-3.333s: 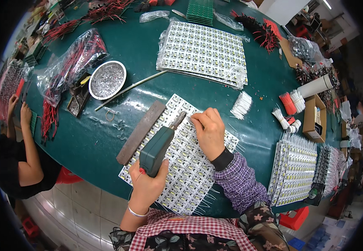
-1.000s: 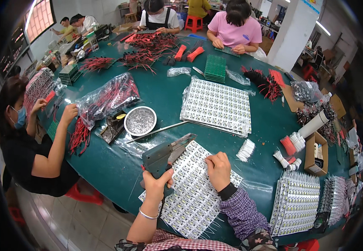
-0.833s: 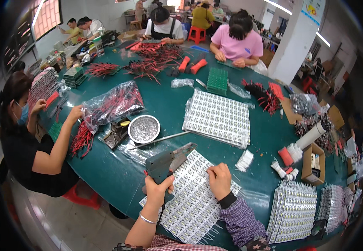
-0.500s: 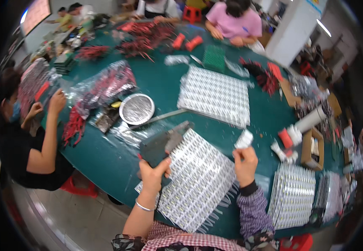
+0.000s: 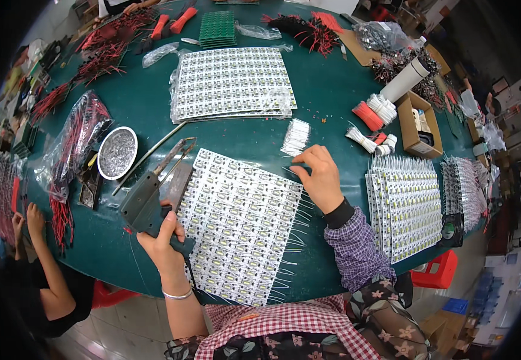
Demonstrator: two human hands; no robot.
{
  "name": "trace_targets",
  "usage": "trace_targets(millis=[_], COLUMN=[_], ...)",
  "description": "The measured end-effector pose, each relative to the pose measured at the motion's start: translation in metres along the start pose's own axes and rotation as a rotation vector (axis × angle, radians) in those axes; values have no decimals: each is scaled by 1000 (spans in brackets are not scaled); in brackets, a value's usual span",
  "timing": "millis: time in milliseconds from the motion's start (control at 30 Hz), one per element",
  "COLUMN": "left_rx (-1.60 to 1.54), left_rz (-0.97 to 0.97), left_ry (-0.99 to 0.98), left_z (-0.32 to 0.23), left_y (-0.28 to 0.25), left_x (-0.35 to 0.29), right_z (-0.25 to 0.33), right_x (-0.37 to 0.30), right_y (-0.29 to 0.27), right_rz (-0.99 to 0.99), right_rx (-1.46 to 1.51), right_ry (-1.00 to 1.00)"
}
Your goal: Applying glue and assembling components on LED light panels.
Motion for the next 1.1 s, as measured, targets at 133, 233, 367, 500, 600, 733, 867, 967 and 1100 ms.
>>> trace_targets(millis=[133, 233, 367, 500, 600, 733, 867, 967, 1100], left_rx=[-8, 1, -8, -44, -54, -62, -62, -72, -67], left_rz=[1, -26, -44, -33, -1, 0, -9, -19, -9], left_ry=[13, 24, 25, 15, -16, 0, -12, -33, -38], left_z=[-1, 0, 0, -2, -3, -5, -5, -4, -1], left_y=[3, 3, 4, 3, 5, 4, 3, 4, 1], left_x=[2, 0, 0, 0, -1, 0, 1, 1, 1], right_z=[-9, -13, -17, -13, -23, -21, -22, -23, -29], right_x=[-4, -2, 14, 19, 15, 18, 18, 19, 18], right_y=[13, 22, 25, 18, 21, 24, 23, 23, 27], right_rz=[115, 128, 32, -118, -105, -110, -136, -168, -163], right_rx=[-85, -131, -203, -201, -223, -177, -175, -197, -176], right_ry=[29, 10, -82, -60, -72, -71, -83, -117, -115])
Point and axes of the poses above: each hand's wrist, its own x-axis towards the middle knuckle, its own y-axis out of the palm, z = x × y, the point moved 3 cm from there along x, towards the middle knuckle, and after that the axes turned 11 degrees about z, right-handed, at the moved point
